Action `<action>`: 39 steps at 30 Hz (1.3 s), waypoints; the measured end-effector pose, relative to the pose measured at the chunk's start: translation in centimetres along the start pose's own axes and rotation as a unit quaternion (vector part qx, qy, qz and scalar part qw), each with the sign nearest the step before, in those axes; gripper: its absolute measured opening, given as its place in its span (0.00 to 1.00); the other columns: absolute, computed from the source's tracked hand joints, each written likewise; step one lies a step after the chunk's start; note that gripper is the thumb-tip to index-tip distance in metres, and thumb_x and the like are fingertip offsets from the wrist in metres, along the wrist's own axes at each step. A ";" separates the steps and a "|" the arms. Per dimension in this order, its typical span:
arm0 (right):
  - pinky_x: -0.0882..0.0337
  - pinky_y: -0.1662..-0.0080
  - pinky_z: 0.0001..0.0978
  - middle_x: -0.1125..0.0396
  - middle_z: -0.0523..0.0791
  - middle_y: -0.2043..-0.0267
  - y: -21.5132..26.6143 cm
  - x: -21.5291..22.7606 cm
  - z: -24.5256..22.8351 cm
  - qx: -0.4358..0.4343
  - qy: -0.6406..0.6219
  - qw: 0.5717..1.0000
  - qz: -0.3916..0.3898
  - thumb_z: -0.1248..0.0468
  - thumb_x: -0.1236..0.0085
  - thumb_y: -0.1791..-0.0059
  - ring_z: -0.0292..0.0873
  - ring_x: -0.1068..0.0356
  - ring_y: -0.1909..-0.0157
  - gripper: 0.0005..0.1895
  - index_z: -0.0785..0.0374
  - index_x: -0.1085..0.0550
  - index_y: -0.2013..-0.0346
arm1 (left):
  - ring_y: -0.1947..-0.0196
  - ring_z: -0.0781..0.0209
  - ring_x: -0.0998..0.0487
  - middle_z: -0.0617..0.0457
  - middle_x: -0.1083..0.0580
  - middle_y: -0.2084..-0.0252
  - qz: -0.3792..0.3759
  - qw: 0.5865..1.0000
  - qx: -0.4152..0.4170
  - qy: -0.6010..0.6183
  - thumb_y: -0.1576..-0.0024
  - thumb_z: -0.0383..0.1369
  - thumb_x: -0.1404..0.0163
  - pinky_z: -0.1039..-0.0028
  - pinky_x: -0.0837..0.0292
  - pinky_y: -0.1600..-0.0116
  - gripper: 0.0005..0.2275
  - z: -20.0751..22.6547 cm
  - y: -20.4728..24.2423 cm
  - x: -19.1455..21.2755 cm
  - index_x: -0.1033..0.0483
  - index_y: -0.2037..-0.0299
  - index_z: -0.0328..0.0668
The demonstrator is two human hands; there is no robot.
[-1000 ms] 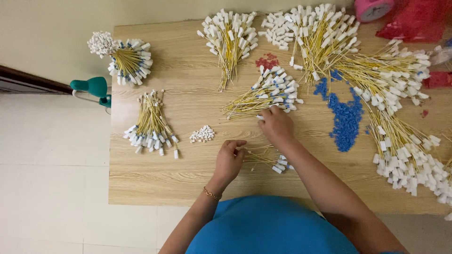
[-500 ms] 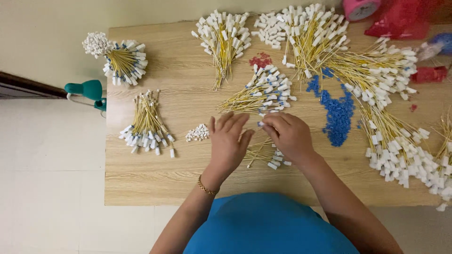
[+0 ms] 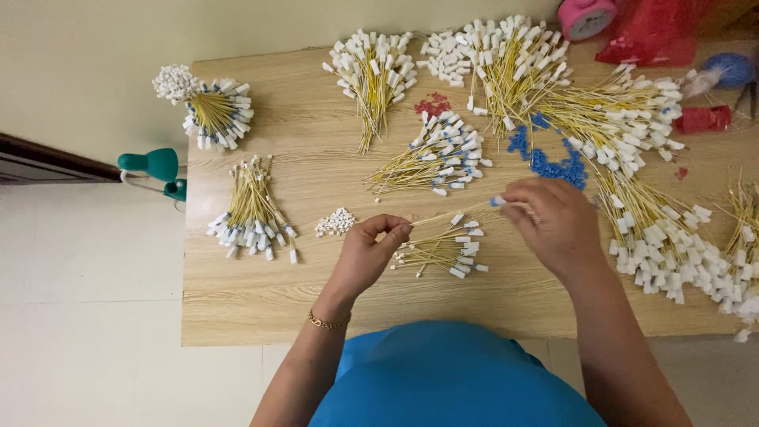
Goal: Assembling small white plastic connector housings onto thin metal wires.
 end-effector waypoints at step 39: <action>0.33 0.70 0.25 0.30 0.38 0.73 1.1 -8.5 -3.3 -0.193 -0.286 0.920 -0.187 0.61 0.41 0.49 0.29 0.36 0.73 0.08 0.64 0.22 0.62 | 0.60 0.72 0.25 0.57 0.22 0.62 0.037 0.984 -0.092 0.147 0.37 0.29 0.46 0.81 0.27 0.55 0.05 1.0 1.1 -1.9 0.21 0.58 0.34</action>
Point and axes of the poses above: each hand's wrist, its own y-axis away from the middle knuckle, its own x-axis out of the back of the hand, z = x × y, the point moved 7 cm from there along -y, towards the middle knuckle
